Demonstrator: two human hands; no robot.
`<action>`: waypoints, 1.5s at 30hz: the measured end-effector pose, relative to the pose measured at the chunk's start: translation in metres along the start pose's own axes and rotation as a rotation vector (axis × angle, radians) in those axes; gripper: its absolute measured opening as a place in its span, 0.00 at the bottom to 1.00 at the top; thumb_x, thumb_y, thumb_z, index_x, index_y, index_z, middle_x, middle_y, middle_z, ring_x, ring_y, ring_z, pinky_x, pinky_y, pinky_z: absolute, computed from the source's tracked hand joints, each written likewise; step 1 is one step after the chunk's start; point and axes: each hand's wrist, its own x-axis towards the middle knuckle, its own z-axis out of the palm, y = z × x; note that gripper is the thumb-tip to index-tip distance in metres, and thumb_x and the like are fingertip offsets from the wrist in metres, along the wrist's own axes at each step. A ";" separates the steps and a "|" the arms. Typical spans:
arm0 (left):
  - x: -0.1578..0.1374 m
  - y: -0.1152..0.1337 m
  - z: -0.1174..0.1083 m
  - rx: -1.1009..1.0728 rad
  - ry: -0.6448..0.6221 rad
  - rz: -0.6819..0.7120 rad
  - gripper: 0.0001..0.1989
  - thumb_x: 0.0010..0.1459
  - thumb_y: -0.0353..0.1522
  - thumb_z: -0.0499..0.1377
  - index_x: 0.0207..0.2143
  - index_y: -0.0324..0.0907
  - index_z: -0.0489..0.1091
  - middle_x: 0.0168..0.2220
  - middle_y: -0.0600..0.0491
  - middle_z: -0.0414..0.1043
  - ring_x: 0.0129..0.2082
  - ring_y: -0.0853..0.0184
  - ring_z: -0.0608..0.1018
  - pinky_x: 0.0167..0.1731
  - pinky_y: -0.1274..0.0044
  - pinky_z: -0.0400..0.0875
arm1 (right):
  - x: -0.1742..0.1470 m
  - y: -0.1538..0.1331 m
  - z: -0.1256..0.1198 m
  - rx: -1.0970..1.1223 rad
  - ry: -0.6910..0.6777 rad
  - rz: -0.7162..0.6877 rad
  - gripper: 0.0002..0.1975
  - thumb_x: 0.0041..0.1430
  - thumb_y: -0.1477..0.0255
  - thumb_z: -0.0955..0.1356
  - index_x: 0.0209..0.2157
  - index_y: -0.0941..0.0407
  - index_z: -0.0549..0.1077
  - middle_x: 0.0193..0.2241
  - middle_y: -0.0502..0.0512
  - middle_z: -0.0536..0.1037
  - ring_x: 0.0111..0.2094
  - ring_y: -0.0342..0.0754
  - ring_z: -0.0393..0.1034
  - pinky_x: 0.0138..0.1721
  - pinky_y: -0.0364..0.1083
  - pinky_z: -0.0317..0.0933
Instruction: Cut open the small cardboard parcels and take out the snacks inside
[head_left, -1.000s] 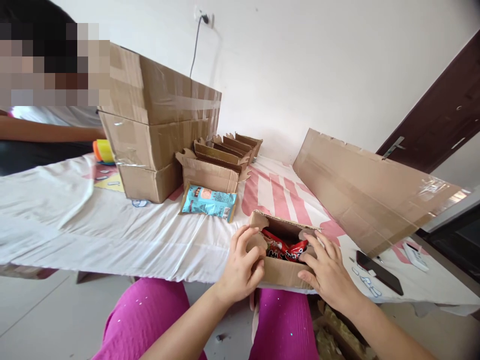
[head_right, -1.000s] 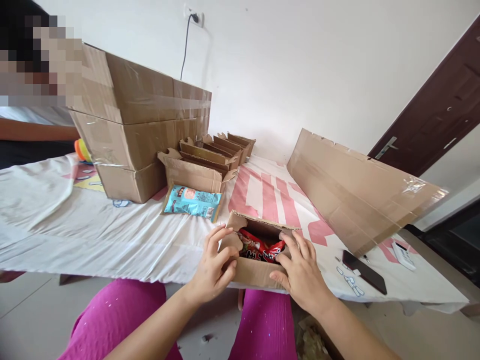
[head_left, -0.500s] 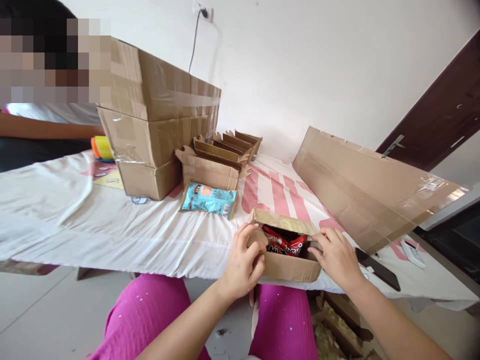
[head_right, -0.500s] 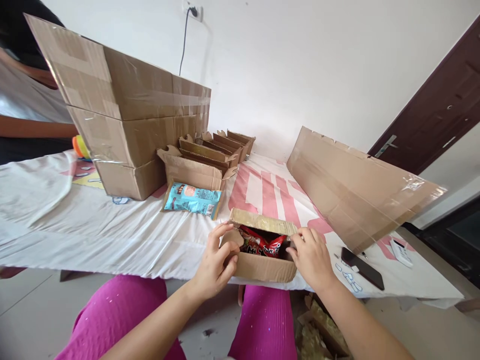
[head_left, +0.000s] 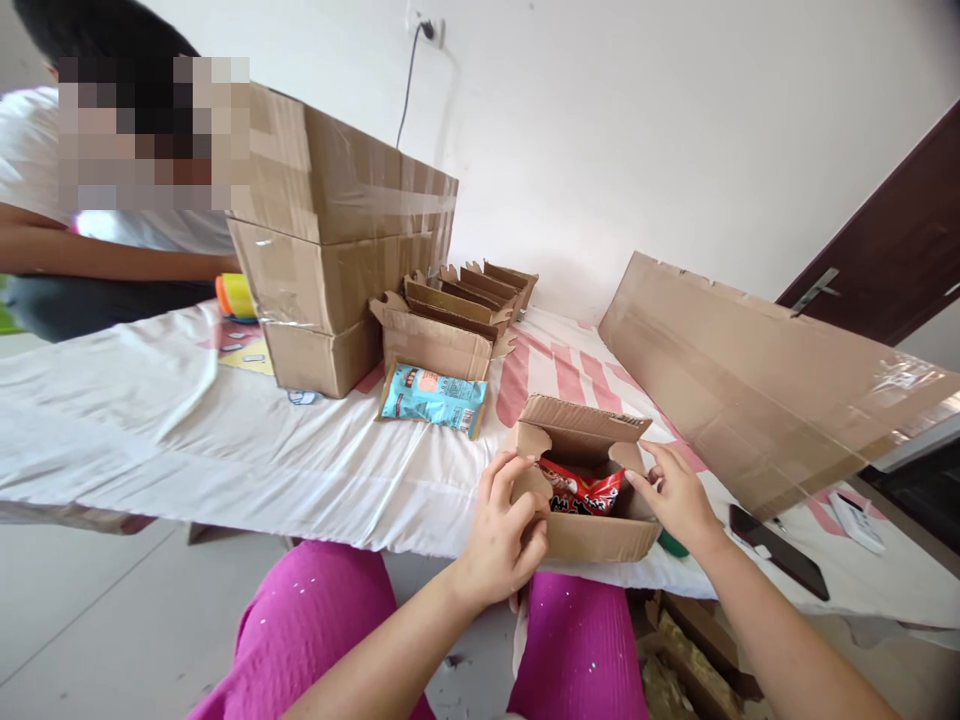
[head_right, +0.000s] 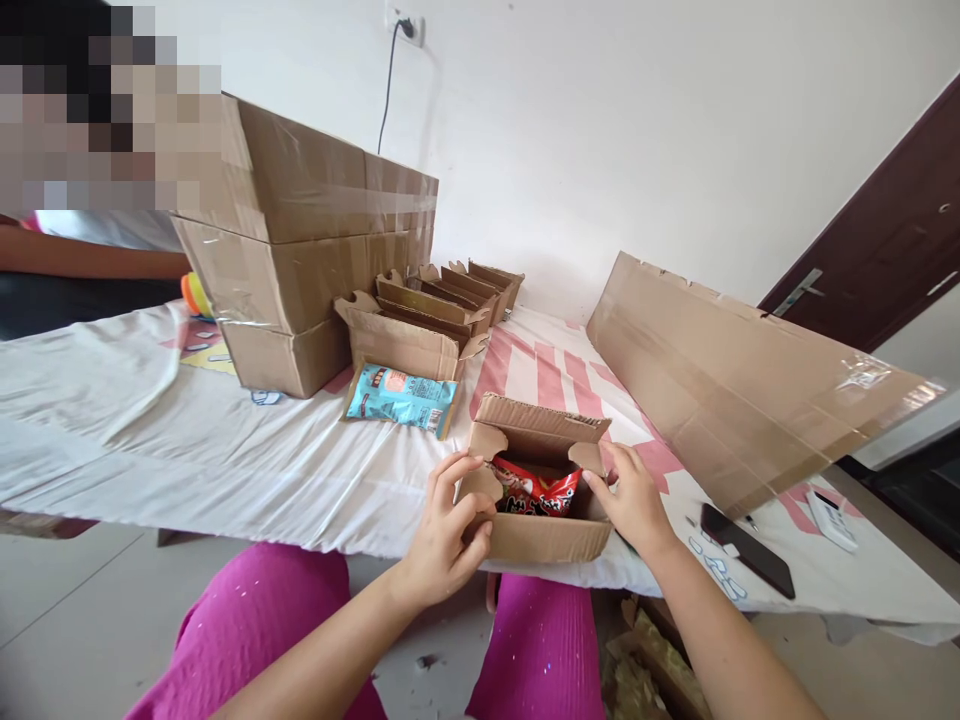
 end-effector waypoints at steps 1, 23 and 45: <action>0.000 0.000 0.000 0.001 0.003 -0.002 0.10 0.52 0.22 0.54 0.36 0.43 0.65 0.58 0.45 0.53 0.63 0.48 0.54 0.57 0.51 0.60 | 0.000 0.002 0.001 0.051 -0.012 0.026 0.24 0.60 0.56 0.65 0.51 0.57 0.69 0.44 0.62 0.76 0.29 0.48 0.71 0.34 0.51 0.68; 0.015 -0.032 -0.003 -0.010 0.141 -0.025 0.09 0.66 0.34 0.51 0.34 0.43 0.69 0.38 0.49 0.72 0.48 0.60 0.69 0.49 0.64 0.67 | -0.006 0.017 0.013 0.479 0.375 0.356 0.23 0.58 0.51 0.64 0.42 0.56 0.68 0.42 0.61 0.75 0.45 0.54 0.70 0.48 0.58 0.63; 0.022 -0.029 0.007 0.078 0.232 -0.085 0.08 0.63 0.28 0.53 0.29 0.43 0.62 0.38 0.50 0.68 0.44 0.62 0.69 0.44 0.68 0.69 | -0.007 -0.079 0.003 0.150 0.198 -0.392 0.12 0.60 0.78 0.67 0.46 0.54 0.69 0.41 0.56 0.74 0.36 0.46 0.71 0.37 0.47 0.70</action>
